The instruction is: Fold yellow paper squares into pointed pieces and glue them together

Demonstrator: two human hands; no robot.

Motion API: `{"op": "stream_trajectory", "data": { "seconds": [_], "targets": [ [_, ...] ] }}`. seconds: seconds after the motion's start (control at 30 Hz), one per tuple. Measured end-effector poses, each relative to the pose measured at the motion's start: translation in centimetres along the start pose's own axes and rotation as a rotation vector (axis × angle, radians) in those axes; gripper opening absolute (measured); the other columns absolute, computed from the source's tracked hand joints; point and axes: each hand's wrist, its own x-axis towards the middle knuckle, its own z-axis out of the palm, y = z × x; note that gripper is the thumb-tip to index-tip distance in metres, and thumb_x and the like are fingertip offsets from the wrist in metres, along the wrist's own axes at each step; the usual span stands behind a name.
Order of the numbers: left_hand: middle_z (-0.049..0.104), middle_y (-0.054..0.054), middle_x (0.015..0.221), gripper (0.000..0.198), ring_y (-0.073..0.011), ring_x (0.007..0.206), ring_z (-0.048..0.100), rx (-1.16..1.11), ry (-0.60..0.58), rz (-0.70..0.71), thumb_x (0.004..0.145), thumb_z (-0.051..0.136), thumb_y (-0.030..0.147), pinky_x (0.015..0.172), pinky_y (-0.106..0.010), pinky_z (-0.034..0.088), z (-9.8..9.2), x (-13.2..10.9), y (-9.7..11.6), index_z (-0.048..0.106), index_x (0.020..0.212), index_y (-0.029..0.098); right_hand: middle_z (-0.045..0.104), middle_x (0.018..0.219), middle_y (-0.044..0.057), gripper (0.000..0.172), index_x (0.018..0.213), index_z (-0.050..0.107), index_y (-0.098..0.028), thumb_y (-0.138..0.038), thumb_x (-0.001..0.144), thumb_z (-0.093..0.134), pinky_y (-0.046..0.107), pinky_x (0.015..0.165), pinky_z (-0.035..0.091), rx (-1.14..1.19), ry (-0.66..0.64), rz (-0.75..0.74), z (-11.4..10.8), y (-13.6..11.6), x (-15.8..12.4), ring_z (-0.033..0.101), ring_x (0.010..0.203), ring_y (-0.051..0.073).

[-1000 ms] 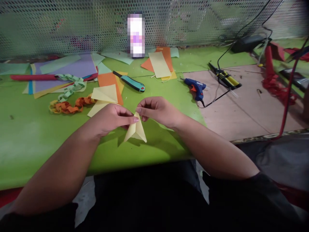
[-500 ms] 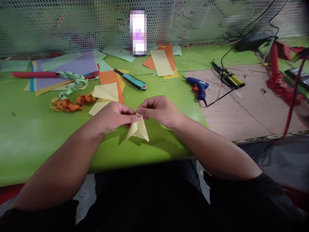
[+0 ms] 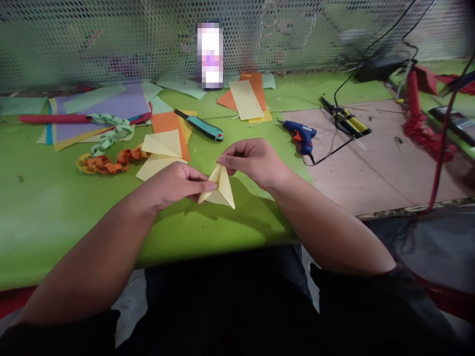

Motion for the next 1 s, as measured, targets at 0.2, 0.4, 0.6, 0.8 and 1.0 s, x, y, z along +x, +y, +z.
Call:
{"op": "stream_trajectory", "data": {
  "seconds": [0.2, 0.4, 0.6, 0.8, 1.0],
  "targets": [
    [0.083, -0.005, 0.085, 0.022, -0.0178, 0.072, 0.076, -0.085, -0.084, -0.022, 0.081, 0.087, 0.043, 0.075, -0.030, 0.064, 0.0, -0.1, 0.0, 0.086, 0.090, 0.024, 0.070, 0.064, 0.003, 0.034, 0.079, 0.079, -0.015, -0.046, 0.074, 0.093, 0.026, 0.053, 0.045, -0.019, 0.006, -0.002, -0.2, 0.1, 0.2, 0.059, 0.058, 0.014],
    [0.084, -0.006, 0.086, 0.019, -0.0194, 0.074, 0.079, -0.096, -0.120, -0.017, 0.084, 0.085, 0.040, 0.071, -0.029, 0.064, 0.0, -0.4, 0.4, 0.084, 0.088, 0.022, 0.070, 0.065, 0.004, 0.033, 0.079, 0.080, -0.015, -0.046, 0.074, 0.093, 0.026, 0.054, 0.045, -0.022, 0.015, -0.013, -0.3, 0.0, 0.1, 0.059, 0.059, 0.013],
    [0.081, -0.004, 0.074, 0.027, -0.0175, 0.064, 0.074, 0.042, -0.169, 0.024, 0.090, 0.078, 0.047, 0.067, -0.028, 0.060, -0.3, -1.0, 0.7, 0.078, 0.079, 0.022, 0.070, 0.065, 0.003, 0.034, 0.080, 0.080, -0.016, -0.048, 0.075, 0.092, 0.027, 0.055, 0.047, -0.038, 0.009, -0.024, -0.4, -0.2, 0.1, 0.059, 0.060, 0.013],
    [0.079, -0.005, 0.071, 0.038, -0.0173, 0.065, 0.071, 0.196, -0.220, 0.100, 0.091, 0.073, 0.054, 0.069, -0.027, 0.055, -0.6, -1.2, 0.8, 0.075, 0.073, 0.022, 0.069, 0.064, 0.003, 0.036, 0.080, 0.079, -0.015, -0.046, 0.073, 0.093, 0.026, 0.057, 0.050, 0.004, 0.029, -0.049, -0.9, -0.4, 0.2, 0.060, 0.060, 0.013],
    [0.079, -0.004, 0.092, 0.039, -0.0196, 0.076, 0.068, 0.419, -0.255, 0.112, 0.089, 0.075, 0.057, 0.063, -0.026, 0.047, -1.4, -1.6, 0.6, 0.080, 0.105, 0.022, 0.070, 0.062, 0.003, 0.036, 0.077, 0.079, -0.014, -0.045, 0.070, 0.095, 0.026, 0.056, 0.049, 0.078, -0.064, -0.009, -0.9, -0.4, 0.1, 0.061, 0.058, 0.013]
  ]
}}
